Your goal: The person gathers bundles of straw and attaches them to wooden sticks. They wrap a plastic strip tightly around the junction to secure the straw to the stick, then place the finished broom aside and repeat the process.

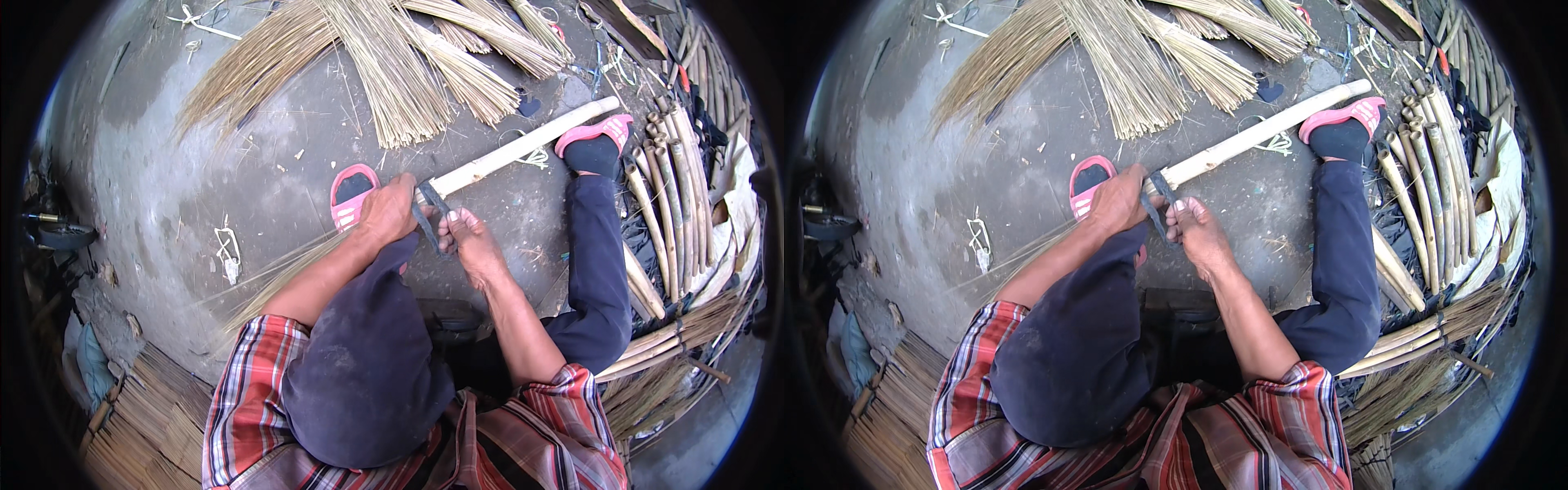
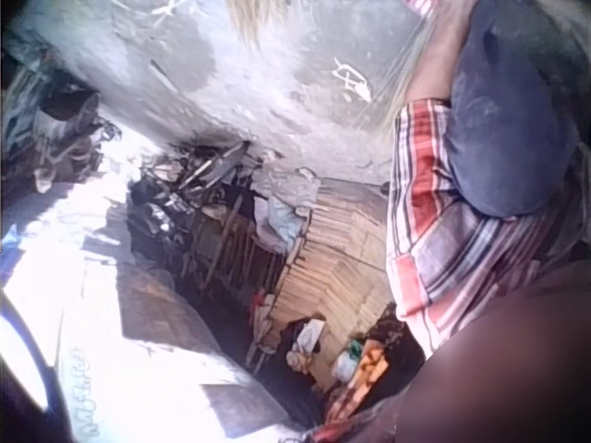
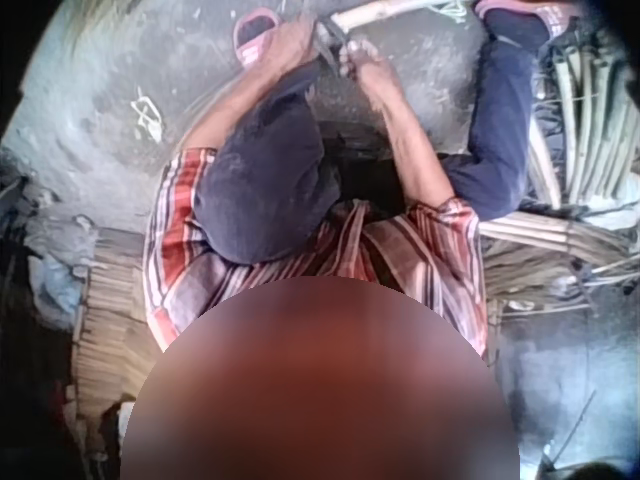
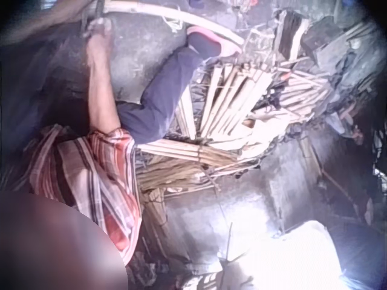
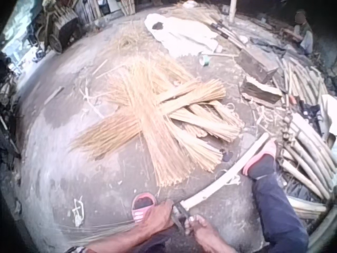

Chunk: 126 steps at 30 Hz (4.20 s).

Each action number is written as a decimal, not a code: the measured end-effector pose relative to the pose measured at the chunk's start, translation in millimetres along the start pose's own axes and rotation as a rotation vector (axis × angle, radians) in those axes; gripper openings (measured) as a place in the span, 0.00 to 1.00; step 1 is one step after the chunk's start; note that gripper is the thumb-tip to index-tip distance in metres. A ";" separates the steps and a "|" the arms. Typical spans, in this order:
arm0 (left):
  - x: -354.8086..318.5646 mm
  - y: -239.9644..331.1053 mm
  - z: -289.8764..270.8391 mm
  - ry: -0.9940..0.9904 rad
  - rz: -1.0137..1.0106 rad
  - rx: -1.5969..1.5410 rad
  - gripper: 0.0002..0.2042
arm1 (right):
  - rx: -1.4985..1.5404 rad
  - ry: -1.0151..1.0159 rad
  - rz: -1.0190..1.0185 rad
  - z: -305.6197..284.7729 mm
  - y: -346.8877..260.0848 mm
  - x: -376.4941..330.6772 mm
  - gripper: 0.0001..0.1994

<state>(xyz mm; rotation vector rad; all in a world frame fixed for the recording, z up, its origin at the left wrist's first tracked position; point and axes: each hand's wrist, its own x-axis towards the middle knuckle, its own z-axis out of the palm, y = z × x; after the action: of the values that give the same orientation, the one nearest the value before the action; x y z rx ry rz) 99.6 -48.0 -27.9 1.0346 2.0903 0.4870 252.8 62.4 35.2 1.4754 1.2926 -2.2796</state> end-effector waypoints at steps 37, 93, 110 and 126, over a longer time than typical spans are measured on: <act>5.7 -6.8 4.5 0.133 0.008 0.052 0.23 | -0.104 0.071 0.118 15.9 -23.7 29.9 0.12; 4.8 25.8 -35.8 -0.053 0.049 -0.218 0.25 | -1.047 0.028 -0.193 -26.0 -79.1 11.6 0.19; 3.6 17.0 -13.9 -0.029 -0.069 0.110 0.24 | -0.314 -0.011 -0.042 8.0 -70.2 50.5 0.31; 9.5 10.4 3.1 -0.072 -0.098 0.111 0.25 | -0.706 -0.085 0.004 28.7 -77.2 75.2 0.22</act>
<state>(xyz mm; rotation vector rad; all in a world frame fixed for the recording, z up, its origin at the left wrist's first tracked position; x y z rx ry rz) 103.4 -34.2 -27.9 0.9915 2.1116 0.2834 154.5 113.9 24.6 1.1024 1.7948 -1.5807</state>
